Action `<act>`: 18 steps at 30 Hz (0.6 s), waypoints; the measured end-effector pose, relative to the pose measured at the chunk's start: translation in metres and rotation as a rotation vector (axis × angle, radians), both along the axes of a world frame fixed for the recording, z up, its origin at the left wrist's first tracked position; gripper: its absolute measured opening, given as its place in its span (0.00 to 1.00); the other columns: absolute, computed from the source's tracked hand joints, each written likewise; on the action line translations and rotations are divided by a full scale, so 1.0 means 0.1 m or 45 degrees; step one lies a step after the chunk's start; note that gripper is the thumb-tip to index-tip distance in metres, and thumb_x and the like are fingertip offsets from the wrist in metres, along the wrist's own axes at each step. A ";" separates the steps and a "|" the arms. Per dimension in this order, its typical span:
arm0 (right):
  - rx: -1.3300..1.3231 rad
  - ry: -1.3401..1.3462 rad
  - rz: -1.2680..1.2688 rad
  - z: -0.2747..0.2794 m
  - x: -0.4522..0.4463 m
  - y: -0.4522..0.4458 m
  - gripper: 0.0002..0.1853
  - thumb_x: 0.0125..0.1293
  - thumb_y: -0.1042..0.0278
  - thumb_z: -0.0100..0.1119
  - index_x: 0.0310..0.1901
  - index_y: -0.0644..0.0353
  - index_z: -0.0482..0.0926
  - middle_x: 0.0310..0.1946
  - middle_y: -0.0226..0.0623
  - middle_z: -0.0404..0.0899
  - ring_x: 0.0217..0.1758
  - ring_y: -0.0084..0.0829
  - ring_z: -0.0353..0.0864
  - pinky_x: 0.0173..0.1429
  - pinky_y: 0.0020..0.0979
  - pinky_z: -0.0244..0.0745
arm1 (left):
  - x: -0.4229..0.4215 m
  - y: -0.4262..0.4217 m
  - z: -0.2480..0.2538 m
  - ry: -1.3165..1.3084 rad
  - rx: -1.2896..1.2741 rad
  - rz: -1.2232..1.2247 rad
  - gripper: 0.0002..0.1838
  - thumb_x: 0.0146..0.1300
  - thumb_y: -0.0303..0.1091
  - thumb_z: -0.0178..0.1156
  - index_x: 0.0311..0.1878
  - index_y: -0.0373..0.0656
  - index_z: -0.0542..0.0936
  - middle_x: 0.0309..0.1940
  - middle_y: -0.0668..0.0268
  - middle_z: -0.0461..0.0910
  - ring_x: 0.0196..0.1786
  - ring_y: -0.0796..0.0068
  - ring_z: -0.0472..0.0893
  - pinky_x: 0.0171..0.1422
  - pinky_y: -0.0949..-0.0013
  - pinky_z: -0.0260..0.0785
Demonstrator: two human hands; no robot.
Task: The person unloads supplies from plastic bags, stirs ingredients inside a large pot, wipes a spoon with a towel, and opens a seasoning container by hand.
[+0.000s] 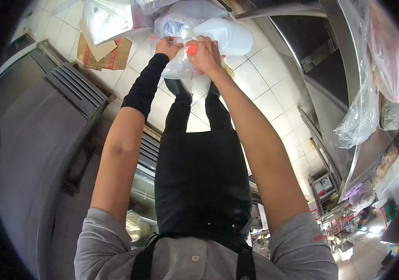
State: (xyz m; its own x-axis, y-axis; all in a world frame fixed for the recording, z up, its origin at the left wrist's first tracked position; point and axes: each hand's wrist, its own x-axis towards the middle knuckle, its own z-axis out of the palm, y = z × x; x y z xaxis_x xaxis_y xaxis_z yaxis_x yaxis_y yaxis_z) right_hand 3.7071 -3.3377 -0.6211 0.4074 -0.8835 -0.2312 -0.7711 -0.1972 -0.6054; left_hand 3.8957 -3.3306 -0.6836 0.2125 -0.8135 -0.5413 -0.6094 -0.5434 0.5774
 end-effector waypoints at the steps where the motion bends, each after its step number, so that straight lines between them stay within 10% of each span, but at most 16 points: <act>1: -0.028 0.038 0.019 -0.02 0.04 0.02 0.15 0.59 0.62 0.68 0.48 0.47 0.90 0.48 0.38 0.83 0.59 0.42 0.80 0.62 0.47 0.69 | 0.04 0.01 -0.02 0.005 0.029 -0.044 0.34 0.50 0.50 0.74 0.54 0.32 0.84 0.46 0.43 0.88 0.52 0.47 0.87 0.61 0.58 0.78; 7: -0.165 0.160 0.238 0.02 0.06 0.07 0.19 0.61 0.60 0.66 0.54 0.49 0.87 0.50 0.41 0.81 0.59 0.42 0.79 0.60 0.49 0.69 | 0.08 0.09 -0.25 -0.053 -0.084 -0.024 0.30 0.55 0.48 0.70 0.52 0.30 0.83 0.42 0.45 0.88 0.49 0.50 0.88 0.57 0.57 0.78; 13: -0.236 0.250 0.339 -0.02 0.07 0.00 0.19 0.58 0.59 0.69 0.51 0.53 0.86 0.51 0.40 0.78 0.59 0.40 0.76 0.59 0.49 0.67 | 0.07 0.07 0.13 0.682 0.233 0.315 0.34 0.58 0.46 0.72 0.62 0.34 0.76 0.43 0.54 0.87 0.47 0.64 0.86 0.56 0.62 0.76; 18: -0.294 0.183 0.282 0.05 0.00 0.04 0.16 0.55 0.59 0.71 0.44 0.53 0.87 0.49 0.40 0.78 0.58 0.40 0.77 0.56 0.50 0.67 | 0.13 0.05 0.09 0.276 -0.028 -0.212 0.37 0.52 0.46 0.77 0.61 0.35 0.76 0.44 0.52 0.87 0.48 0.61 0.86 0.58 0.60 0.76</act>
State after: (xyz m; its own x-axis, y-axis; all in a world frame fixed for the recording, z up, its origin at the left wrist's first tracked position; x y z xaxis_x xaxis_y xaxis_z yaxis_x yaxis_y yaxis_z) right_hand 3.7067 -3.3337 -0.6164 0.5730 -0.8129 -0.1046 -0.7683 -0.4883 -0.4139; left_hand 3.9089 -3.3258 -0.6742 -0.0439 -0.8396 -0.5414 -0.5504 -0.4319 0.7145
